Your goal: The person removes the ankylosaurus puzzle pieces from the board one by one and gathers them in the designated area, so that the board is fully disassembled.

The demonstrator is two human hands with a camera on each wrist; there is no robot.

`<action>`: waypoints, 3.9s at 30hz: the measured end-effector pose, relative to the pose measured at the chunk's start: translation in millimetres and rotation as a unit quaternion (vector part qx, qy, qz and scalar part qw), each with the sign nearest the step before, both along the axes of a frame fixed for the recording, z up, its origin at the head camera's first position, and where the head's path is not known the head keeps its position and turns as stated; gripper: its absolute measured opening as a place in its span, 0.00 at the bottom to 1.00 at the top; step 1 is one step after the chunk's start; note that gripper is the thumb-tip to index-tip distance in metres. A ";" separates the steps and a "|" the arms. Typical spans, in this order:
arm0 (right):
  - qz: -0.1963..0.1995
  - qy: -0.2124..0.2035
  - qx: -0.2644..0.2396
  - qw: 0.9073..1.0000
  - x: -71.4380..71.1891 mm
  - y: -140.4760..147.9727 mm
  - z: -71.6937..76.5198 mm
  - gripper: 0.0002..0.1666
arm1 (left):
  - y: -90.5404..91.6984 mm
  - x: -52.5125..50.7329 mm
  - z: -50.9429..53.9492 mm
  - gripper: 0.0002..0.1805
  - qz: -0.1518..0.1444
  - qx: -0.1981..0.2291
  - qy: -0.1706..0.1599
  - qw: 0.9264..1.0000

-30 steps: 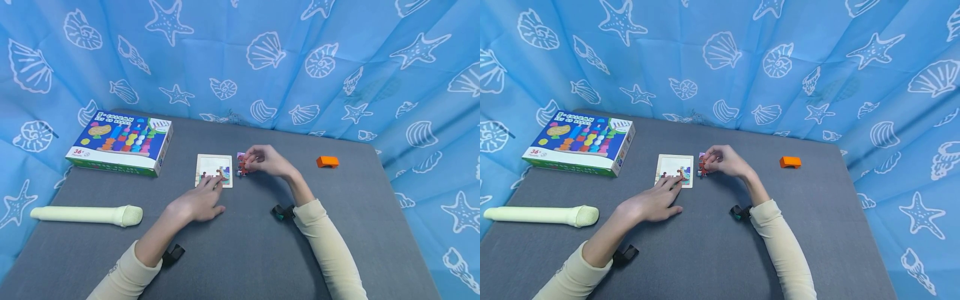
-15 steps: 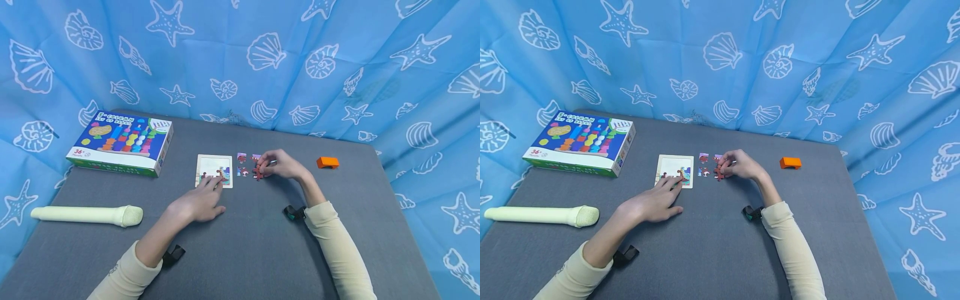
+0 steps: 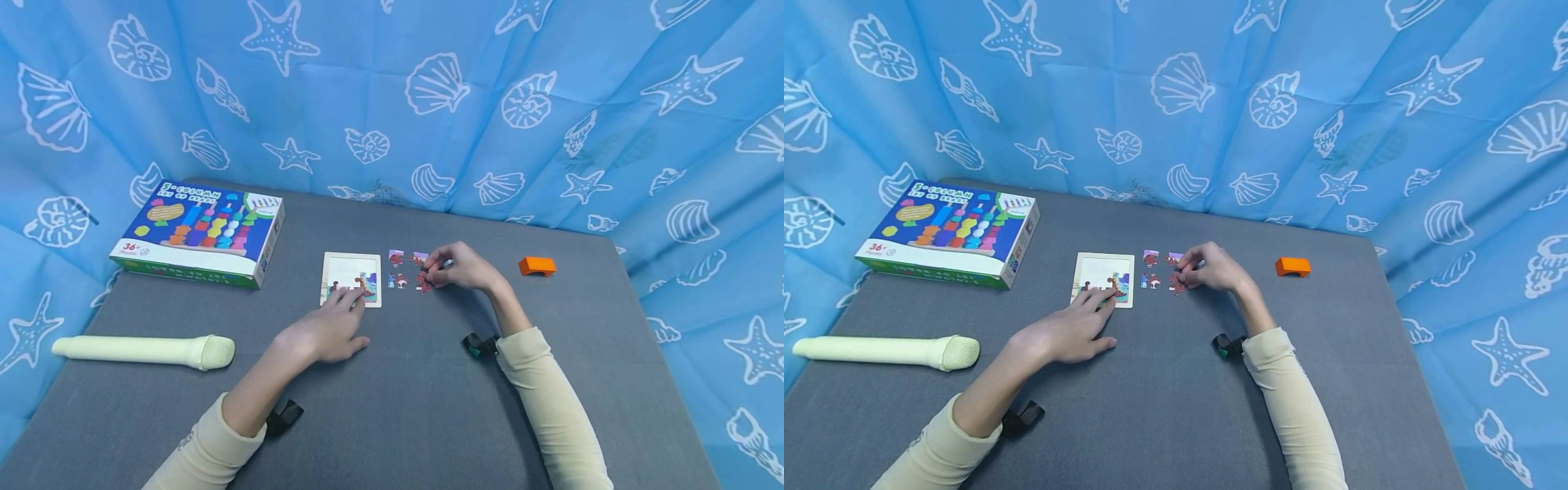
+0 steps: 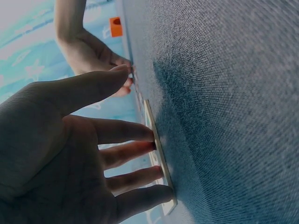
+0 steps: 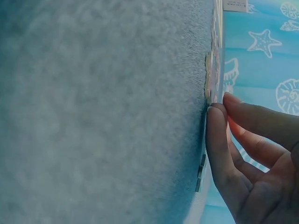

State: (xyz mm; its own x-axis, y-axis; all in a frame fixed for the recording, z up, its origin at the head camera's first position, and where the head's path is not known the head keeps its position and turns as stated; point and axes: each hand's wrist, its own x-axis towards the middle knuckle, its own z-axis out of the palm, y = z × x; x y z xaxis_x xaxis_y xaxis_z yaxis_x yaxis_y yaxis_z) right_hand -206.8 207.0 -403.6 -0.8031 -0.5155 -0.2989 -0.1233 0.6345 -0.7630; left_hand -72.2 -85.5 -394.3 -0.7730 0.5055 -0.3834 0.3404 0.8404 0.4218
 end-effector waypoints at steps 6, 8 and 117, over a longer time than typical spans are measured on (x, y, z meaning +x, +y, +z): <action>-0.006 -0.020 -0.019 1.000 -0.1 -4.3 1.1 0.14 | 0.9 -0.4 0.1 0.41 -0.001 -0.008 -0.003 1.000; -0.003 -0.022 -0.024 0.999 0.2 -8.1 2.6 0.15 | 0.7 -0.8 -0.7 0.41 0.000 -0.009 -0.003 1.000; 0.003 0.016 0.021 1.000 11.4 50.9 -0.3 0.14 | 2.7 -0.6 -3.1 0.41 0.001 -0.003 0.012 1.000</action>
